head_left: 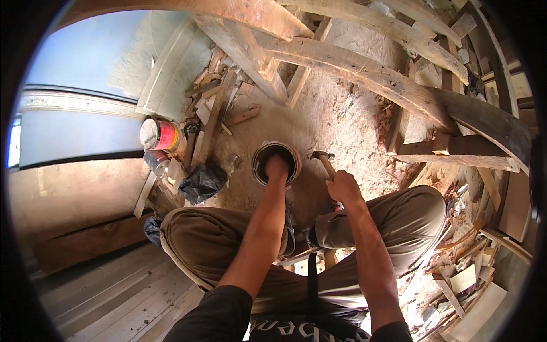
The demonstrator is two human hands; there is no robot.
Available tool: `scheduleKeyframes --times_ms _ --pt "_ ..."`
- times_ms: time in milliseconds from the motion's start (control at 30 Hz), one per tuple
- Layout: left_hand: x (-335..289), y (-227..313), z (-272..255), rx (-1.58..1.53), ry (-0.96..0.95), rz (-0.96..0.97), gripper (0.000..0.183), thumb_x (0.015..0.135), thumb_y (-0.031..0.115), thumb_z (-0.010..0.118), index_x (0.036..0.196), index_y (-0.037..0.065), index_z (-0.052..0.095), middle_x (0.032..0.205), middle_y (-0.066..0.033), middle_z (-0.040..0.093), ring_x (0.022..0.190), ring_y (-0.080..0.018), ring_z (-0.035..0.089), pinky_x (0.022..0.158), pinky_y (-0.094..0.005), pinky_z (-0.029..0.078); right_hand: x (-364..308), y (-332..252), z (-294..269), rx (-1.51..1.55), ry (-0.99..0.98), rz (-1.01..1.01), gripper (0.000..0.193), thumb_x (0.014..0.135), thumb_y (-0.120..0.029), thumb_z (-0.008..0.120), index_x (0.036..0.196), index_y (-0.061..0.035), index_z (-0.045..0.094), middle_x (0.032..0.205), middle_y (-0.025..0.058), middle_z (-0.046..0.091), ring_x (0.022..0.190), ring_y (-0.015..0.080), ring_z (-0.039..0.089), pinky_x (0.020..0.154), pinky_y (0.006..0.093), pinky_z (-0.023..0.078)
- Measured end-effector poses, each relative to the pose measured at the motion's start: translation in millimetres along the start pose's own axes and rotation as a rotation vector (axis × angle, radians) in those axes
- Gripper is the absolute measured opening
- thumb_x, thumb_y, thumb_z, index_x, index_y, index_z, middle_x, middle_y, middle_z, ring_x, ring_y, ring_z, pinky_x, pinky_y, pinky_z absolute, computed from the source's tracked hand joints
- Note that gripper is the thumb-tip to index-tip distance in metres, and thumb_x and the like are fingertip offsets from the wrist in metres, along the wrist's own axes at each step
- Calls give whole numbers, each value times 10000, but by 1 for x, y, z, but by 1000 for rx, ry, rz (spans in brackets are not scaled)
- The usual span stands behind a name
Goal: The person hammers nails into wooden planks using a hammer. They repeatedly pick up nails from a container and drive them into the wood structure.
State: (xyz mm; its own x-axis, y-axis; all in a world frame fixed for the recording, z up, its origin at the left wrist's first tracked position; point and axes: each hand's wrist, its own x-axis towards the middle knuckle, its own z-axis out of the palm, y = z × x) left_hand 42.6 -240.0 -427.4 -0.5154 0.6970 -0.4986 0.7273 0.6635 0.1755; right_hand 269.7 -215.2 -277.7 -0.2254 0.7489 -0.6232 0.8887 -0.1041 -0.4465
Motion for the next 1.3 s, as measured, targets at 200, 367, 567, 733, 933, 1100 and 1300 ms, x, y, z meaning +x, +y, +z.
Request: scheduleKeyframes --times_ms 200,367,567,733,933,1100,1300 --pt "-20 19 -37 -46 -61 -48 300 850 216 627 1074 27 685 1094 -207 680 1023 -347 664 863 -465 540 -8 -9 -12 -84 -80 9 450 837 -204 662 1237 -26 559 1099 247 657 1038 389 644 880 448 529" --pt "-45 43 -76 -145 56 -117 282 803 261 686 934 13 706 988 -209 701 876 -347 692 751 -425 564 -9 -4 -19 -128 -67 -21 690 803 -120 614 1447 -229 390 1108 239 655 1044 384 643 896 461 522" --pt "-26 3 -136 -765 -16 -64 239 806 267 669 797 30 698 774 -77 710 623 -173 655 538 -311 489 -15 -18 -18 -129 -43 -99 712 772 -125 621 1440 -241 404 1102 231 660 1040 377 646 888 453 523" --pt "-62 13 -256 -1258 -97 158 125 837 128 706 922 40 679 857 -55 721 682 -124 652 557 -229 460 -38 -24 -35 -125 -39 -167 650 788 -172 608 1412 -232 436 1115 231 655 1044 371 645 880 445 526" --pt "-124 35 -351 -1055 -59 453 387 903 148 669 1259 33 573 1019 -69 684 949 -179 658 787 -320 487 -32 -4 -33 -160 -35 -136 577 809 -175 583 1376 -199 483 1173 212 634 1066 364 636 905 437 514" --pt "-143 23 -340 -1416 -128 468 335 949 143 599 1274 70 564 1090 -65 643 1075 -237 639 862 -342 490 -31 6 -28 -172 -50 -139 562 816 -106 568 1365 -199 494 1203 204 619 1101 359 619 925 437 504" --pt "-150 23 -331 -1554 -221 488 308 959 179 601 1231 37 585 1114 -62 634 1076 -207 620 869 -324 499 -24 8 -23 -217 -59 -151 554 822 -140 597 1359 -237 499 1202 197 613 1111 354 615 921 437 510"
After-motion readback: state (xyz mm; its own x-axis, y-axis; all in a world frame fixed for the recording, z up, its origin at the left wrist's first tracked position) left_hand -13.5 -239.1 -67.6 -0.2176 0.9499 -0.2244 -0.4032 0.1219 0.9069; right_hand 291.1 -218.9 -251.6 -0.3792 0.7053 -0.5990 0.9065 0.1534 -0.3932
